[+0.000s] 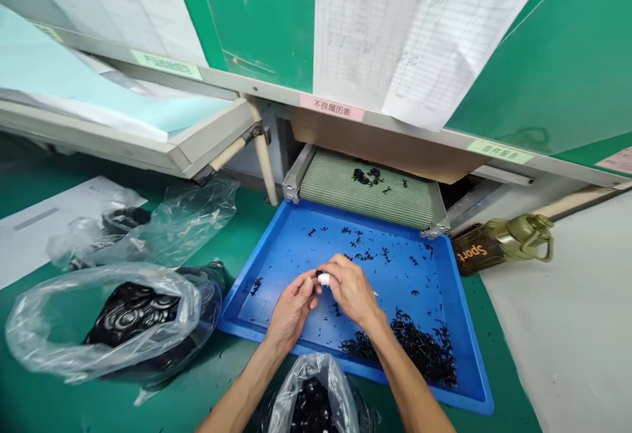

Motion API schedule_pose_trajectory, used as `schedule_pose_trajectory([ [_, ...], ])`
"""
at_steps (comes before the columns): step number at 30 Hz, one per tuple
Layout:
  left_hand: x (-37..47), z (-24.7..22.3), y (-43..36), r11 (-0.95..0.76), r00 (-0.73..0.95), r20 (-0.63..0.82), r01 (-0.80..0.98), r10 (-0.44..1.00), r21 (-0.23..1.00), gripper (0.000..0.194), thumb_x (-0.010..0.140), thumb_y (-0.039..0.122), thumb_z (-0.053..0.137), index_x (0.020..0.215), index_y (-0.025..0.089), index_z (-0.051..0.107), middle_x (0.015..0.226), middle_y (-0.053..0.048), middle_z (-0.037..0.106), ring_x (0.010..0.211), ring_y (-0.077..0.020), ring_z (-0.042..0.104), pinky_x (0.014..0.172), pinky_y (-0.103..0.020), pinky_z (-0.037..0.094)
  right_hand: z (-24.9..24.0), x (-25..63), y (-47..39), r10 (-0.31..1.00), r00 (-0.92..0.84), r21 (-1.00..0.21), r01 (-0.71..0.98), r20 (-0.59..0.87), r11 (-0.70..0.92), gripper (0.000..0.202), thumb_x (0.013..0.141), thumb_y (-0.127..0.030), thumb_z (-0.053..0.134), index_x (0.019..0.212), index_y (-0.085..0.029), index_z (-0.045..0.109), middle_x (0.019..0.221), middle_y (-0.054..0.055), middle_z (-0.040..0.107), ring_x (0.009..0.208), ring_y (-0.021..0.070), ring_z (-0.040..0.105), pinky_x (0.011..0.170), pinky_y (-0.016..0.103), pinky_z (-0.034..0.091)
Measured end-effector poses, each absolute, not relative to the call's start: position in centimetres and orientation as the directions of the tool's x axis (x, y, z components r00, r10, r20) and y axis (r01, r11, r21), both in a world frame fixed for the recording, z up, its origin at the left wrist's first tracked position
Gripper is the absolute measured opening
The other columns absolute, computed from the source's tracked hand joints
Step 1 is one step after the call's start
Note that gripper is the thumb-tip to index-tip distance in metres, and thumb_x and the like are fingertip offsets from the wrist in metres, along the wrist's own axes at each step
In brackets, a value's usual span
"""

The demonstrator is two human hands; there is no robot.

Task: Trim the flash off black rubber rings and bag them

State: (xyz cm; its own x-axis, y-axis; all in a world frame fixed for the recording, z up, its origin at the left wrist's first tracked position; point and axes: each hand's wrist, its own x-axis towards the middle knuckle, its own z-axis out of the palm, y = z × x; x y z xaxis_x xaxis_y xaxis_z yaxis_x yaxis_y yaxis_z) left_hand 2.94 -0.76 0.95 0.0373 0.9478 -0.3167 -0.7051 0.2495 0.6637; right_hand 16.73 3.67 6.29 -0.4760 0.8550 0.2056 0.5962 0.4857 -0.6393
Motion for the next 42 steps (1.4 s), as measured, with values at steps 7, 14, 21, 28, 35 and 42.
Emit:
schedule_pose_trajectory([
  [7, 2.7, 0.3, -0.9, 0.271, 0.050, -0.320, -0.665, 0.946, 0.696, 0.032, 0.065, 0.029, 0.076, 0.091, 0.012, 0.066, 0.066, -0.001, 0.059, 0.056, -0.0074, 0.047, 0.047, -0.019, 0.031, 6.2, 16.0, 0.9, 0.889, -0.442, -0.626, 0.661, 0.123, 0.415, 0.037, 0.087, -0.012, 0.037, 0.112, -0.024, 0.061, 0.093, 0.004, 0.058, 0.070, 0.0118, 0.055, 0.066, 0.023, 0.045],
  [14, 2.7, 0.8, -1.0, 0.243, 0.005, -0.317, -0.654, 0.948, 0.717, 0.034, 0.066, 0.028, 0.075, 0.096, 0.013, 0.069, 0.087, -0.009, 0.067, 0.062, -0.0077, 0.048, 0.050, -0.019, 0.032, 5.7, 17.1, -1.3, 0.916, -0.374, -0.491, 0.777, 0.144, 0.394, 0.052, 0.084, -0.008, 0.031, 0.133, -0.021, 0.041, 0.111, 0.010, 0.059, 0.087, 0.0170, 0.060, 0.075, 0.029, 0.048],
  [21, 3.0, 0.3, -1.0, 0.218, -0.019, -0.289, -0.611, 0.957, 0.761, 0.030, 0.066, 0.029, 0.075, 0.092, 0.014, 0.070, 0.076, -0.003, 0.064, 0.056, -0.0059, 0.042, 0.050, -0.020, 0.031, 4.9, 16.2, -2.4, 0.937, -0.327, -0.293, 0.890, 0.119, 0.348, 0.037, 0.082, -0.006, 0.035, 0.107, -0.020, 0.058, 0.093, 0.007, 0.064, 0.082, 0.0187, 0.059, 0.066, 0.026, 0.044],
  [28, 3.0, 0.3, -1.2, 0.202, -0.042, -0.278, -0.586, 0.960, 0.785, 0.032, 0.065, 0.031, 0.075, 0.092, 0.015, 0.069, 0.079, -0.004, 0.064, 0.056, -0.0065, 0.042, 0.051, -0.020, 0.031, 4.6, 15.1, -2.5, 0.951, -0.270, -0.183, 0.938, 0.152, 0.296, 0.035, 0.084, -0.009, 0.039, 0.112, -0.020, 0.056, 0.089, 0.007, 0.063, 0.081, 0.0192, 0.058, 0.061, 0.026, 0.041],
  [35, 3.0, 0.7, -1.2, 0.204, -0.098, -0.298, -0.528, 0.950, 0.825, 0.031, 0.061, 0.031, 0.077, 0.087, 0.015, 0.069, 0.086, -0.006, 0.068, 0.064, -0.0107, 0.053, 0.055, -0.020, 0.038, 4.3, 14.4, -2.6, 0.957, -0.244, -0.222, 0.935, 0.156, 0.275, 0.029, 0.085, -0.009, 0.038, 0.101, -0.020, 0.059, 0.085, 0.007, 0.064, 0.074, 0.0182, 0.058, 0.060, 0.027, 0.039],
  [42, 2.8, 0.8, -1.3, 0.152, -0.062, -0.217, -0.528, 0.974, 0.835, 0.028, 0.066, 0.030, 0.074, 0.089, 0.015, 0.070, 0.088, -0.007, 0.069, 0.081, -0.0160, 0.060, 0.073, -0.025, 0.045, 5.2, 15.7, -0.9, 0.960, -0.265, -0.795, 0.599, -0.085, 0.095, 0.025, 0.085, -0.020, 0.036, 0.071, -0.019, 0.057, 0.057, -0.003, 0.054, 0.052, 0.0107, 0.046, 0.052, 0.021, 0.032],
])
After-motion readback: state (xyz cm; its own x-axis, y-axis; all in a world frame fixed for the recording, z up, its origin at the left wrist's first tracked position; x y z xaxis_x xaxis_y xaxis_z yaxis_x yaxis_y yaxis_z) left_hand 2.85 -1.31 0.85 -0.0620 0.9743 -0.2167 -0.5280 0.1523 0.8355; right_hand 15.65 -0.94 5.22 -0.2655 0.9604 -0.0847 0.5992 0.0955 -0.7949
